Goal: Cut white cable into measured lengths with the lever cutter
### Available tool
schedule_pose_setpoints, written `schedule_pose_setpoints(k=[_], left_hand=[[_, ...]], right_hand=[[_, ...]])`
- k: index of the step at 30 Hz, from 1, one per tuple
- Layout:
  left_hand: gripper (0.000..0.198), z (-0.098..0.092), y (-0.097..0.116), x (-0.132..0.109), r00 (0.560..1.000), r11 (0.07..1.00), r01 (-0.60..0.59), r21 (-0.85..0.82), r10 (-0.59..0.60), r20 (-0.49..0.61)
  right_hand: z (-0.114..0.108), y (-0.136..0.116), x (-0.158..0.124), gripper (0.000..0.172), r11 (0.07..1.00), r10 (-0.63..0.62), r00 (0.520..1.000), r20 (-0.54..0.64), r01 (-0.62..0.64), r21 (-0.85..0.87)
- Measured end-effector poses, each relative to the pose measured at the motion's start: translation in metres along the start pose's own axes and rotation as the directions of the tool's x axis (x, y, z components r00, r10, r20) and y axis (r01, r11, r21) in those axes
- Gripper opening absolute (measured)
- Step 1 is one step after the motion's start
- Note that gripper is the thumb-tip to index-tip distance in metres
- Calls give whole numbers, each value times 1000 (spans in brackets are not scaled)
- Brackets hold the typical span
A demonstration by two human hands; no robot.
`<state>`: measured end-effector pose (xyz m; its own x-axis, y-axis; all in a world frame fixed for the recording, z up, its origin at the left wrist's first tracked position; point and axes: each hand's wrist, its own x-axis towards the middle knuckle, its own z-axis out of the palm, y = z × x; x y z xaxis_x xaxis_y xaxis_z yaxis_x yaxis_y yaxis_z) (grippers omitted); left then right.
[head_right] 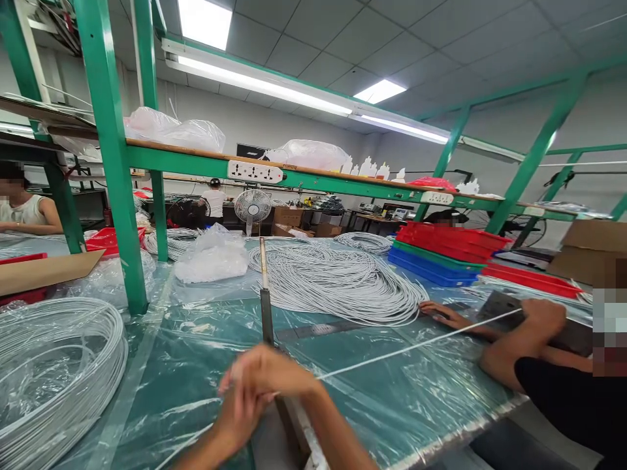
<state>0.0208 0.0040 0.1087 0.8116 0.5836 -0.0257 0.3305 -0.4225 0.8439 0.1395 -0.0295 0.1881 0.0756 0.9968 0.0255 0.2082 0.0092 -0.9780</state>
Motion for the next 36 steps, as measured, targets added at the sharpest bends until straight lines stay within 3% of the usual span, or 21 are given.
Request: schedule_pose_setpoints(k=[2,4,5,7,10,13,17,21,25,31,36], left_hand=[[33,1,4,-6,997,985,-67,161,62,34],[39,2,7,-9,992,921,-120,371,96,84],[41,3,7,-9,990,884,-131,450,96,99],[39,7,5,-6,992,871,-124,476,90,94],[30,14,-4,4,998,976,-58,210,51,39],[24,21,-13,15,999,993,43,-106,-41,14],[19,27,-16,30,995,972,97,-213,-92,32],[29,32,-15,38,990,967,119,-226,-132,-43],[24,34,-12,37,976,977,144,-157,-167,-142],[20,29,-6,28,963,986,156,-51,-163,-215],[20,29,-4,26,968,993,115,-7,-114,-225]], right_hand=[[-29,-22,26,35,1000,-7,971,-241,9,8],[-60,-36,55,31,1000,-2,892,-452,11,17],[-74,-40,69,31,1000,14,860,-511,0,27],[-93,-40,93,32,997,68,850,-523,-41,62],[-102,-32,117,31,985,160,862,-480,-111,129],[-101,-29,126,36,970,221,869,-443,-151,188],[-101,-39,117,54,959,236,872,-430,-138,247],[-97,-59,76,55,952,205,886,-416,-82,296],[-86,-66,0,54,935,220,878,-425,-66,347],[-51,-24,-129,37,919,347,893,-287,-262,293],[-19,-4,-175,46,860,494,820,-288,-412,302]])
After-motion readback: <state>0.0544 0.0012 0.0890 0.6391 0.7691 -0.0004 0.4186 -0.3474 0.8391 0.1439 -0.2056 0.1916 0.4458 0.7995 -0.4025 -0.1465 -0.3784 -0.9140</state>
